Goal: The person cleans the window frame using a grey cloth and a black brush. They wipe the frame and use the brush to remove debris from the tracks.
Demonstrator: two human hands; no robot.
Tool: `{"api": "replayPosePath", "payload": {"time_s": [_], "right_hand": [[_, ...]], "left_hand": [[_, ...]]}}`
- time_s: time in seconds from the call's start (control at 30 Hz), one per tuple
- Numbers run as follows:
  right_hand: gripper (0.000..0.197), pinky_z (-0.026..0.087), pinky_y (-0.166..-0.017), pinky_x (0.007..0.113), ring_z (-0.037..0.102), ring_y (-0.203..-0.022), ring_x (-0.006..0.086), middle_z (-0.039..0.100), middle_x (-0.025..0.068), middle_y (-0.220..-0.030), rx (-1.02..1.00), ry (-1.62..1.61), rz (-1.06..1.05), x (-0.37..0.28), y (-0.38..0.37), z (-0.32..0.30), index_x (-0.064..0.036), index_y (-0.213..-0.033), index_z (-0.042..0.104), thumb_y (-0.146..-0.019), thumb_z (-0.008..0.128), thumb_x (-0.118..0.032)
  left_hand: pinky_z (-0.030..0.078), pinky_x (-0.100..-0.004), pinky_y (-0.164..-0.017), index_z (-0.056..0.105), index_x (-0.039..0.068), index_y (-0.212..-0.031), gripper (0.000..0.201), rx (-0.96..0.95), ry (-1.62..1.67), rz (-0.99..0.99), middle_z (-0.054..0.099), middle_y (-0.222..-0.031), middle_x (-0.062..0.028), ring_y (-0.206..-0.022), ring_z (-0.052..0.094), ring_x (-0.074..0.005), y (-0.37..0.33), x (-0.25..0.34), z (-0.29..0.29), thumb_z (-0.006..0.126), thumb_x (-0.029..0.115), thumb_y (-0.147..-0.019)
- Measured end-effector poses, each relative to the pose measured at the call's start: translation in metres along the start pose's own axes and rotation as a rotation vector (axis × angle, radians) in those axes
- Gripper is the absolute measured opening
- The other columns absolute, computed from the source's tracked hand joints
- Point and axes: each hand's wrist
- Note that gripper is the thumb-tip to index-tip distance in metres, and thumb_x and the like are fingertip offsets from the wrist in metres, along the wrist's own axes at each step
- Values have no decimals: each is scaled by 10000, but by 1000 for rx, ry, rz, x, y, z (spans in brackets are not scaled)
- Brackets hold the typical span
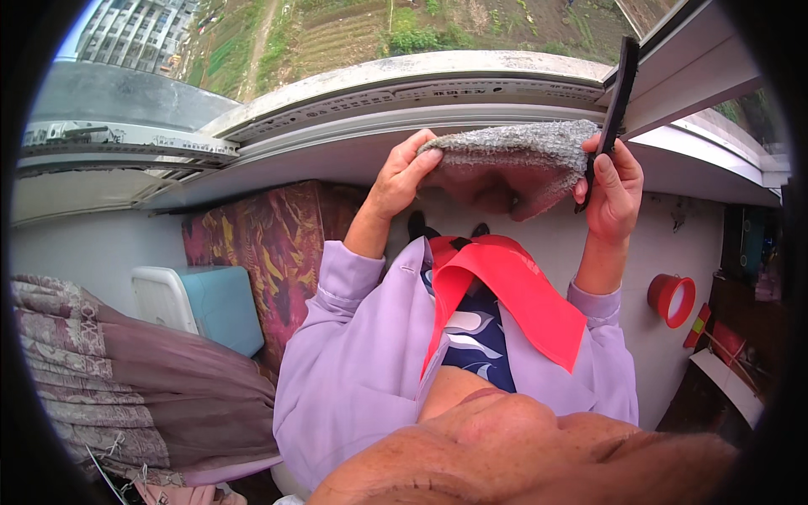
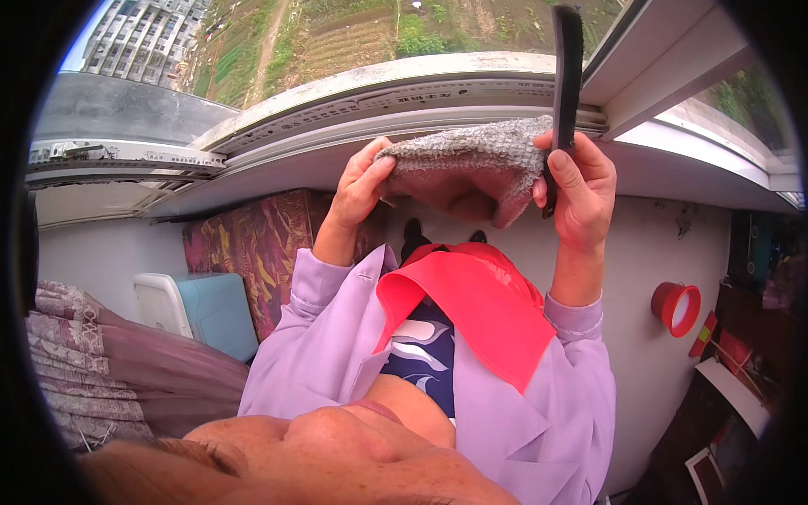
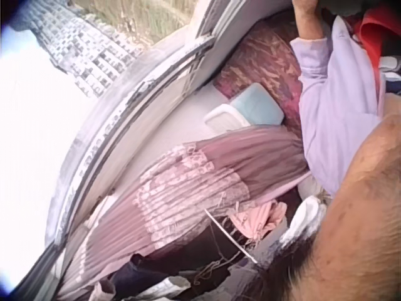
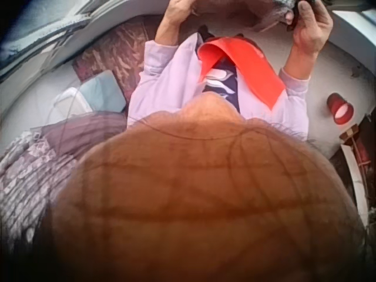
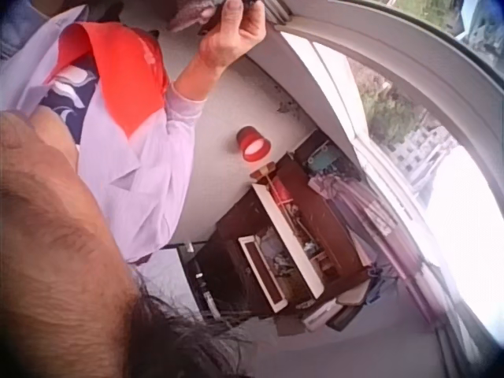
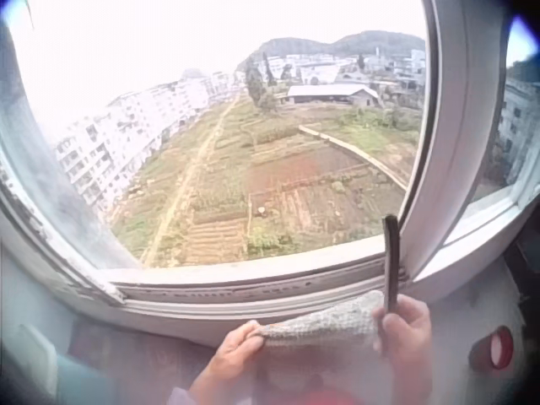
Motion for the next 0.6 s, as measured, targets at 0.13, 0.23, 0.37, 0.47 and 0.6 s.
{"api": "replayPosePath", "payload": {"time_s": [0.13,0.23,0.37,0.47,0.6], "right_hand": [[197,427,-464,210,556,-548,110,649,95,-951,66,64,18,2,-4,-5,33,-1060,626,-926,611,-110],[195,419,-462,210,560,-556,109,653,89,-939,115,84,17,6,-5,-11,31,-1053,633,-926,614,-114],[187,412,-468,211,557,-569,101,650,70,-893,158,109,9,4,-3,-16,34,-1044,641,-924,616,-108],[185,407,-477,203,550,-580,88,637,44,-834,87,263,33,-2,1,-22,38,-1047,643,-918,620,-93],[196,407,-504,180,550,-612,53,659,29,-842,83,503,94,-1,10,-39,15,-1083,648,-913,626,-80]], "left_hand": [[415,-214,-791,561,31,-1011,177,88,33,-74,549,-923,43,-868,485,-46,-15,-8,2,480,187,-994],[409,-205,-771,568,36,-1023,201,82,59,-148,550,-912,43,-857,479,-37,-23,-6,3,486,217,-994],[418,-212,-759,570,37,-1022,200,-34,70,-203,551,-904,45,-849,485,-41,-23,6,10,608,210,-930],[422,-209,-757,563,36,-1040,280,-184,-120,-111,558,-915,37,-850,492,-47,-21,12,5,713,174,-849],[432,-222,-817,561,16,-1127,243,-327,-78,-61,588,-970,10,-930,508,-55,-16,34,24,632,72,-901]]}}
Point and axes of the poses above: each hand's wrist, its own y-axis away from the middle knuckle, its own z-axis out of the palm, x = y × z
